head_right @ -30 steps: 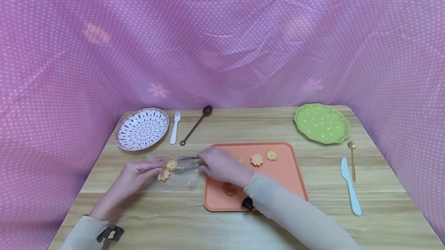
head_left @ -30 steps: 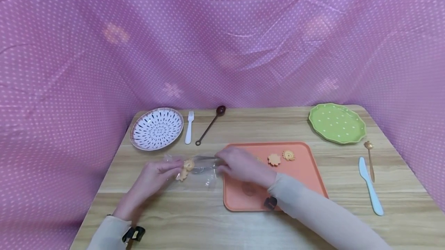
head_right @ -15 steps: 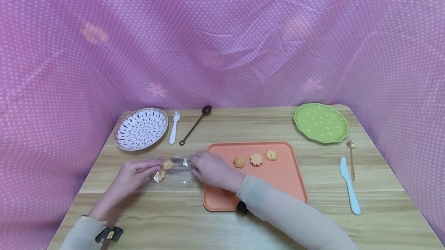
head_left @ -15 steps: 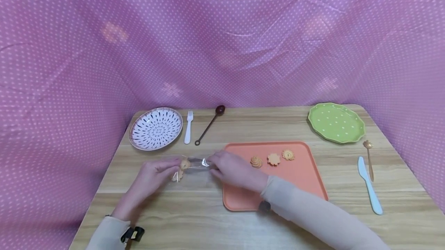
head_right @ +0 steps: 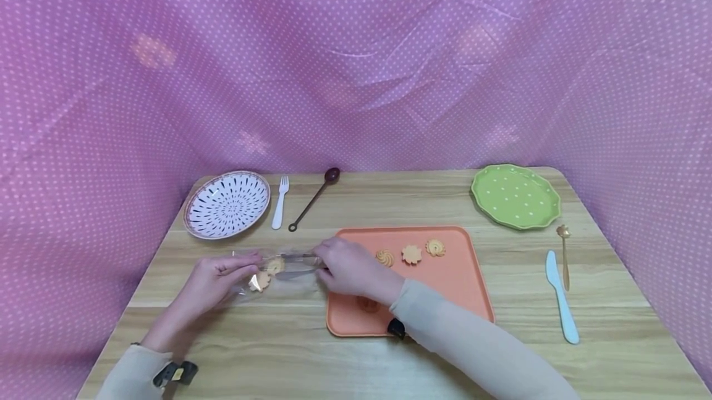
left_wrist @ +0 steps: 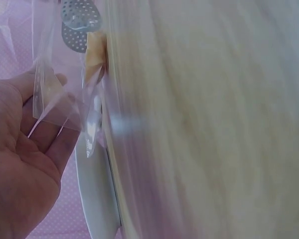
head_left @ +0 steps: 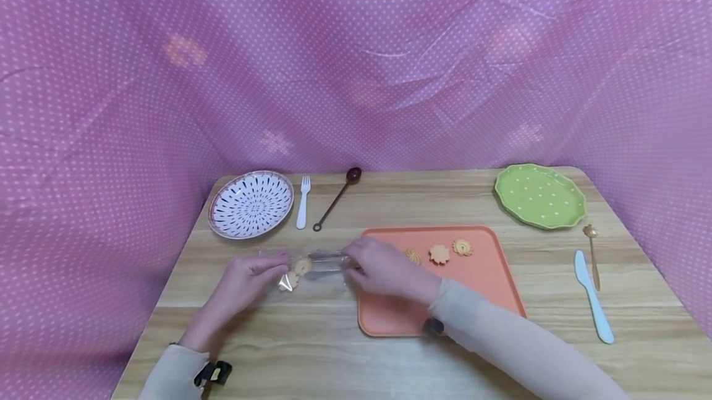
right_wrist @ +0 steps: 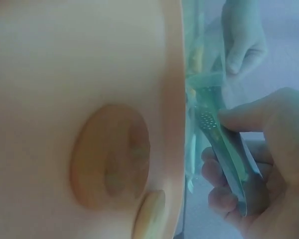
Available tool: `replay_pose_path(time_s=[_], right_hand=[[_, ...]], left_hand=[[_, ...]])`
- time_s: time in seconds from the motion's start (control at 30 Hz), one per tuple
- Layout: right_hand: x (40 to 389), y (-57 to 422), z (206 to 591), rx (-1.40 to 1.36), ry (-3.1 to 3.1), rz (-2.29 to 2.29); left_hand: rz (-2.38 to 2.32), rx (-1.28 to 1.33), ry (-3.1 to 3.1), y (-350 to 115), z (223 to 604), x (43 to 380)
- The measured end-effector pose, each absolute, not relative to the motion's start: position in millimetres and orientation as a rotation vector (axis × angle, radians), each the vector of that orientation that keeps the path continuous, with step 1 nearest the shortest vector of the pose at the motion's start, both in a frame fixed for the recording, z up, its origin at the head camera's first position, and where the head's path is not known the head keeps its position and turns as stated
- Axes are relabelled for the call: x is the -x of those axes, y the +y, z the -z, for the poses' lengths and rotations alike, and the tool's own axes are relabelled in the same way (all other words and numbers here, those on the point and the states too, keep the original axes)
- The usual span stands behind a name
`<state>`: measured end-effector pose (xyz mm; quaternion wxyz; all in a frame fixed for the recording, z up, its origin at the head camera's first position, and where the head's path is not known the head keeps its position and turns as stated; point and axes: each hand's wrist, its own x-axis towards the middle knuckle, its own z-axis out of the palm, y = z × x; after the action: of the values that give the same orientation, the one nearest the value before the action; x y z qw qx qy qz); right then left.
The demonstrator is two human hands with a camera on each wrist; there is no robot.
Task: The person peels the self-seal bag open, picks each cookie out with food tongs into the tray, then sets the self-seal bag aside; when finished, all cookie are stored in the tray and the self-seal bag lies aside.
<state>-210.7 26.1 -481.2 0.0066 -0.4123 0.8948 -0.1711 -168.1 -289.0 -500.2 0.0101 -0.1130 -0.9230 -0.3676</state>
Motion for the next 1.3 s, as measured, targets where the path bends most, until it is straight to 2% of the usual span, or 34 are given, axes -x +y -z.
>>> replay_pose_path(time_s=[0.77, 0.97, 1.3], right_hand=[[212, 12, 490, 1.361, 2.82, 0.502], [210, 19, 487, 1.399, 2.824, 0.545], [208, 42, 478, 1.314, 2.801, 0.64]], left_hand=[[1.167, 0.275, -2.911, -290, 500, 169], [1.177, 0.288, -2.919, -291, 501, 168], [1.156, 0.284, -2.927, -291, 502, 169]])
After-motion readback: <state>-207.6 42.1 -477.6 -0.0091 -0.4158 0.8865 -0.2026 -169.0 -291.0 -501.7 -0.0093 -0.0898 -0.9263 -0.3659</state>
